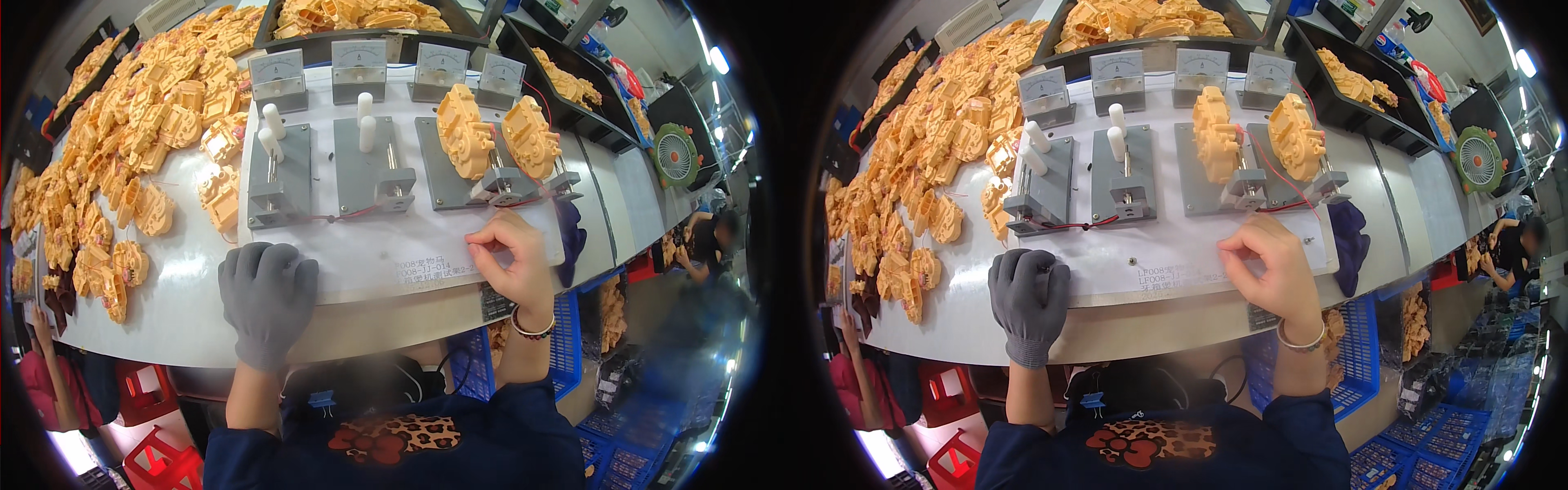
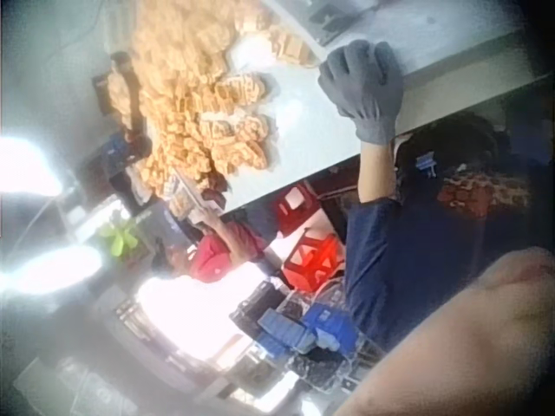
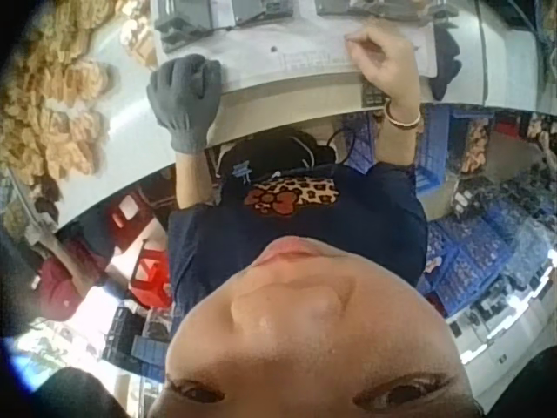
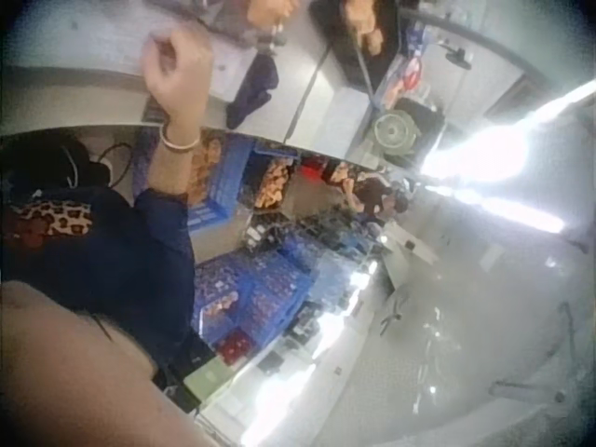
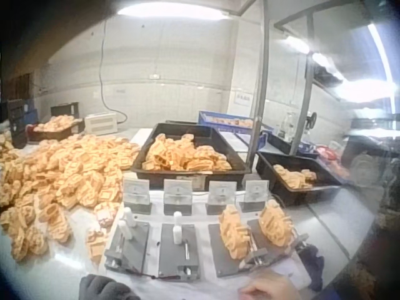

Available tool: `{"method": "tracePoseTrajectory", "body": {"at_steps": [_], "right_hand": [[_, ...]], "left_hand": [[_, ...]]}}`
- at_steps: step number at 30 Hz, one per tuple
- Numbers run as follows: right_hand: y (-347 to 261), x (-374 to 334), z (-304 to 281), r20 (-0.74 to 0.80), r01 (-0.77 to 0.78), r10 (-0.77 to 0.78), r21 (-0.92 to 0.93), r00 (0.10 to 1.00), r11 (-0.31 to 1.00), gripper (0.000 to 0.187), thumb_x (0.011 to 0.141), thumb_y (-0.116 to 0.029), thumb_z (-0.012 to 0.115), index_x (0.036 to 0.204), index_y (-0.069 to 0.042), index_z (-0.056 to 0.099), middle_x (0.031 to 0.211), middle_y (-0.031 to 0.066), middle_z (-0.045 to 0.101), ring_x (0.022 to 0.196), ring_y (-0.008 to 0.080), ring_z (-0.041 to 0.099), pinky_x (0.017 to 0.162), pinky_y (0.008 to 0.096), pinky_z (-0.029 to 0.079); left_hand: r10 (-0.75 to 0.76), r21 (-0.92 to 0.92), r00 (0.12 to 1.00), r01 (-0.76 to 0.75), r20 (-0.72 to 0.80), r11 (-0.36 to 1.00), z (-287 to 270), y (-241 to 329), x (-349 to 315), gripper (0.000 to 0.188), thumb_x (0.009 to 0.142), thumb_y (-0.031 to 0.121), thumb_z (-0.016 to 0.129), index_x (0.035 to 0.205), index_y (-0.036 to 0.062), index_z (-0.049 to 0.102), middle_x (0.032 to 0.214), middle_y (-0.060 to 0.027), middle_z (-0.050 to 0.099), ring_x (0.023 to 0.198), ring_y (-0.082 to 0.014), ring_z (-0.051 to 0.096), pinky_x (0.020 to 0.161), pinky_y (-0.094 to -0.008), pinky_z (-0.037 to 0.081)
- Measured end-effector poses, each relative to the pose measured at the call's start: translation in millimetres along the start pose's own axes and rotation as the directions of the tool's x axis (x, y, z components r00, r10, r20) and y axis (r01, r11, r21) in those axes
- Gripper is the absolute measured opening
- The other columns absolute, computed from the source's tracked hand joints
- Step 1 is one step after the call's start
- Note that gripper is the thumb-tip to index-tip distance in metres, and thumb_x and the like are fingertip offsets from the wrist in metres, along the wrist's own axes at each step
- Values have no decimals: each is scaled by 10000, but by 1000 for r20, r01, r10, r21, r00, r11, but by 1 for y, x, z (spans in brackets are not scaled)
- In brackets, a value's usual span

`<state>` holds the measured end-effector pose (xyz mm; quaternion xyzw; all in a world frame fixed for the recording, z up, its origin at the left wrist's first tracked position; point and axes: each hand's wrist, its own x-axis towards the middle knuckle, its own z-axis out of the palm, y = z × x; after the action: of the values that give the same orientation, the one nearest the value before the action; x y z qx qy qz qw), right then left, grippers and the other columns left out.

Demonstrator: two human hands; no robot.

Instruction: Test electrical or mechanical toy components using a benchtop testing rig with analog meters.

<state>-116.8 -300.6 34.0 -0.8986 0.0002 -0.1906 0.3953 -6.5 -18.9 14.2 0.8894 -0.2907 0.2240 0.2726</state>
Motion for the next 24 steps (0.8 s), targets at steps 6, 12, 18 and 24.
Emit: {"method": "tracePoseTrajectory", "body": {"at_steps": [6, 12, 18, 24], "right_hand": [[2, 1, -1, -47, 65, -68, -54, 997, 996, 91, 763, 18, 686, 851, 11, 663, 803, 104, 592, 734, 228, 589, 623, 276, 495], [1, 0, -1, -60, 34, -37, -46, 998, 998, 100, 758, 20, 685, 856, 6, 672, 822, 104, 593, 764, 239, 594, 671, 297, 492], [4, 0, 1, -68, 34, -38, -56, 997, 998, 95, 756, 7, 690, 849, 1, 676, 827, 106, 599, 767, 235, 596, 671, 299, 491], [2, 0, 1, -81, 14, -17, -47, 997, 999, 104, 747, -6, 699, 847, 8, 674, 827, 109, 603, 772, 242, 607, 689, 302, 497]], "left_hand": [[40, 19, 998, -39, -40, 999, 3, -3, 0, 140, 725, 140, 702, 820, 126, 600, 784, -40, 592, 770, -262, 558, 733, -379, 426], [47, 32, 998, -45, -51, 998, 3, -4, -1, 147, 715, 141, 707, 819, 128, 604, 801, -45, 600, 773, -265, 558, 728, -387, 430], [39, 3, 998, -38, -49, 999, 3, -4, -1, 151, 712, 146, 707, 826, 126, 611, 800, -50, 598, 765, -270, 557, 721, -387, 431], [40, 8, 998, -39, -52, 999, 4, -4, -1, 153, 709, 139, 706, 830, 123, 614, 801, -54, 600, 763, -275, 560, 719, -389, 434]]}}
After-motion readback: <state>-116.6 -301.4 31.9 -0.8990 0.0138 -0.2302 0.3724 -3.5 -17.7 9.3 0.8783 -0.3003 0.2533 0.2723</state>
